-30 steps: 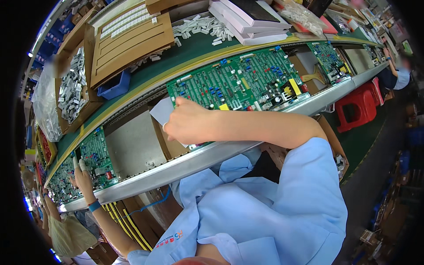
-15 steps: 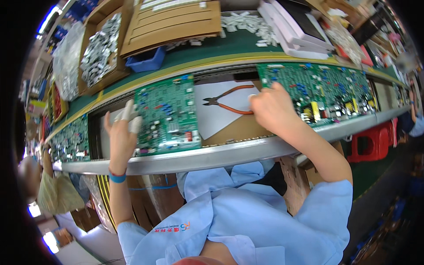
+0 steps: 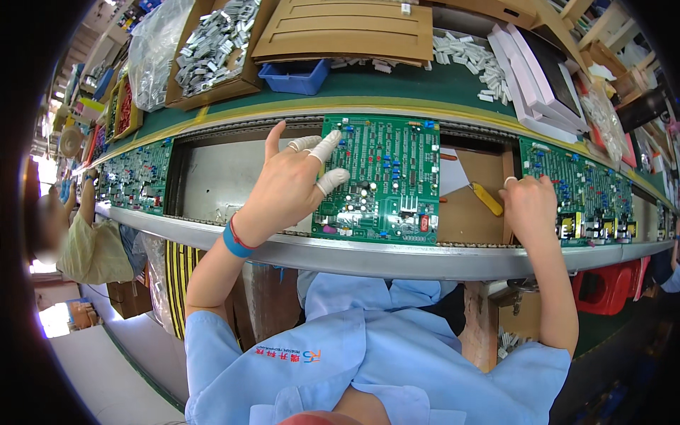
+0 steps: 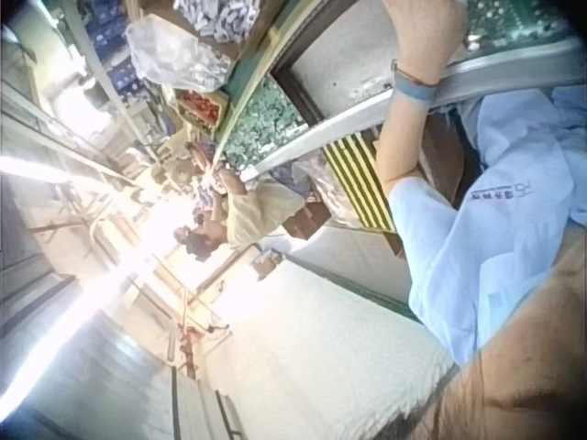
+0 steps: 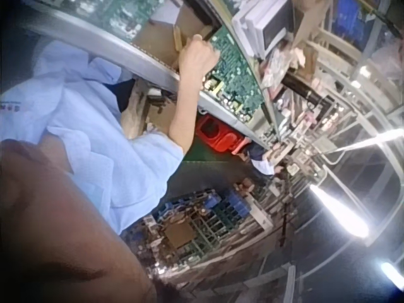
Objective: Manually assemble components onto printed circuit boards on an assembly line.
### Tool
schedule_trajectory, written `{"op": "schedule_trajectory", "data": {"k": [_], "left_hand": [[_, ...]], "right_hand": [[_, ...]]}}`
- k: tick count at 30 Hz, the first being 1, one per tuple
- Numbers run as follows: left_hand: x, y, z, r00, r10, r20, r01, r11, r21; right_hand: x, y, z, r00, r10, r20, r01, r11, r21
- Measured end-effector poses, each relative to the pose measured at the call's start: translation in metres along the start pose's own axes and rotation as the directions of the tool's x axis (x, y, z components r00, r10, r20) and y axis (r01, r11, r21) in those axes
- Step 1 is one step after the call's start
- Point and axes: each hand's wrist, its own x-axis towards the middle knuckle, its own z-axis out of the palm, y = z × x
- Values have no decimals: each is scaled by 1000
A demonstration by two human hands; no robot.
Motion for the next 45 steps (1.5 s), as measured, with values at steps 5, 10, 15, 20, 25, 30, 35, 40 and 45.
{"op": "schedule_trajectory", "data": {"k": [5, 10, 15, 20, 25, 30, 35, 40, 45], "left_hand": [[9, 0, -4, 996, 37, 85, -38, 999, 14], [43, -8, -3, 992, 101, -76, -99, 995, 31], [111, -29, 31, 969, 203, -138, -182, 972, 146], [142, -35, 65, 940, 301, -161, -219, 894, 391], [149, -33, 71, 934, 313, -174, -211, 874, 438], [150, -28, 79, 950, 262, -168, -130, 824, 552], [141, -26, 74, 961, 196, -193, -69, 851, 520], [115, -29, 21, 992, 87, -95, -73, 987, 146], [67, -30, -2, 960, -60, -274, -33, 945, -324]], "right_hand": [[-1, 27, 9, 995, 100, 31, -98, 994, -55], [34, 28, -6, 973, 231, -4, -226, 956, 184], [109, 21, 15, 939, 154, -308, -34, 931, 363], [131, 13, 29, 951, 182, -250, -121, 963, 241], [133, 23, 31, 955, 153, -254, -69, 948, 310], [131, 15, 30, 950, 115, -291, 12, 916, 401], [129, -7, 10, 937, 94, -336, 145, 772, 619], [138, -64, -27, 996, 2, -84, 78, 367, 927], [158, -108, -14, 980, -69, -184, 180, 695, 697]]}}
